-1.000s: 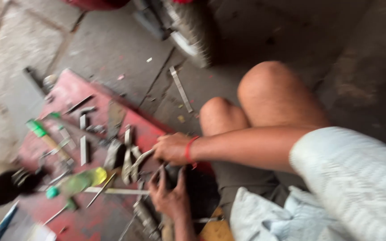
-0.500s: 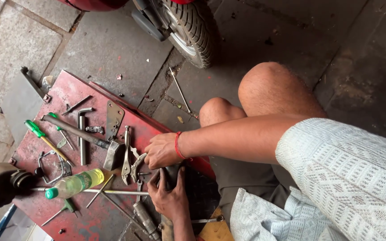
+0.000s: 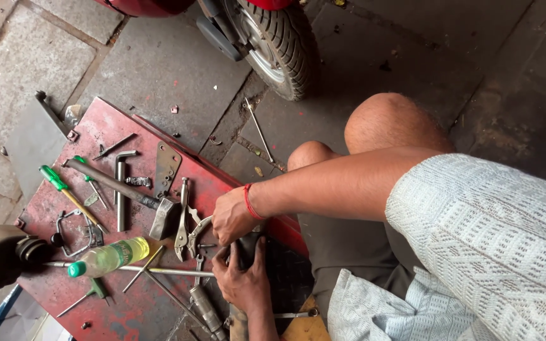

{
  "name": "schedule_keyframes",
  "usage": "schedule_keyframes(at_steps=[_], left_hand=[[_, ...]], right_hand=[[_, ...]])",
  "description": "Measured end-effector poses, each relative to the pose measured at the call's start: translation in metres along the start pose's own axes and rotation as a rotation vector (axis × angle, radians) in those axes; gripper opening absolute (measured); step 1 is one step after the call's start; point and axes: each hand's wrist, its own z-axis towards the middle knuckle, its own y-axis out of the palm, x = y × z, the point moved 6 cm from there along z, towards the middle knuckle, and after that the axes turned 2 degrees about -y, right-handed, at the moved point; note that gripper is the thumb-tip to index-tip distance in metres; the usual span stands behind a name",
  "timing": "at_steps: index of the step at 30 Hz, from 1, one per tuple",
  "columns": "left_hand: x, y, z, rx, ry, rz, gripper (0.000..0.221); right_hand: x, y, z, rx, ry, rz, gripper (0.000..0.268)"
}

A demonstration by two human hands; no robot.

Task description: Inspecting and working on an exhaust pipe component of a scooter in a repair shop.

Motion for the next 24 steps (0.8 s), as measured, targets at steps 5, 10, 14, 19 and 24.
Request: schedule_keyframes(at_steps=[5,10,14,19,24], left_hand=[[0.002,-0.002,0.001,0.026,0.034,-0.034,0.057],[-0.001,-0.002,-0.001,0.020,-0.009,-0.026,0.057],[0.000,0.000,-0.001,0.020,0.021,0.000,0.059],[-0.002,0.002,0.000,0.029,0.014,-0.003,0.060],[-0.006,0.001,-0.001,0.012,-0.008,0.015,0.060]], right_hand=[[0.005,-0.001,0.003,-0.161,0.024,-0.019,0.013],[0.003,-0.002,0.005,-0.158,0.002,-0.040,0.013],[0.003,0.004,0.006,-0.181,0.024,-0.018,0.013],[0.003,0.004,0.006,-0.116,0.046,-0.028,0.014],[-0.003,0.007,0.012,-0.090,0.042,-0.051,0.016]])
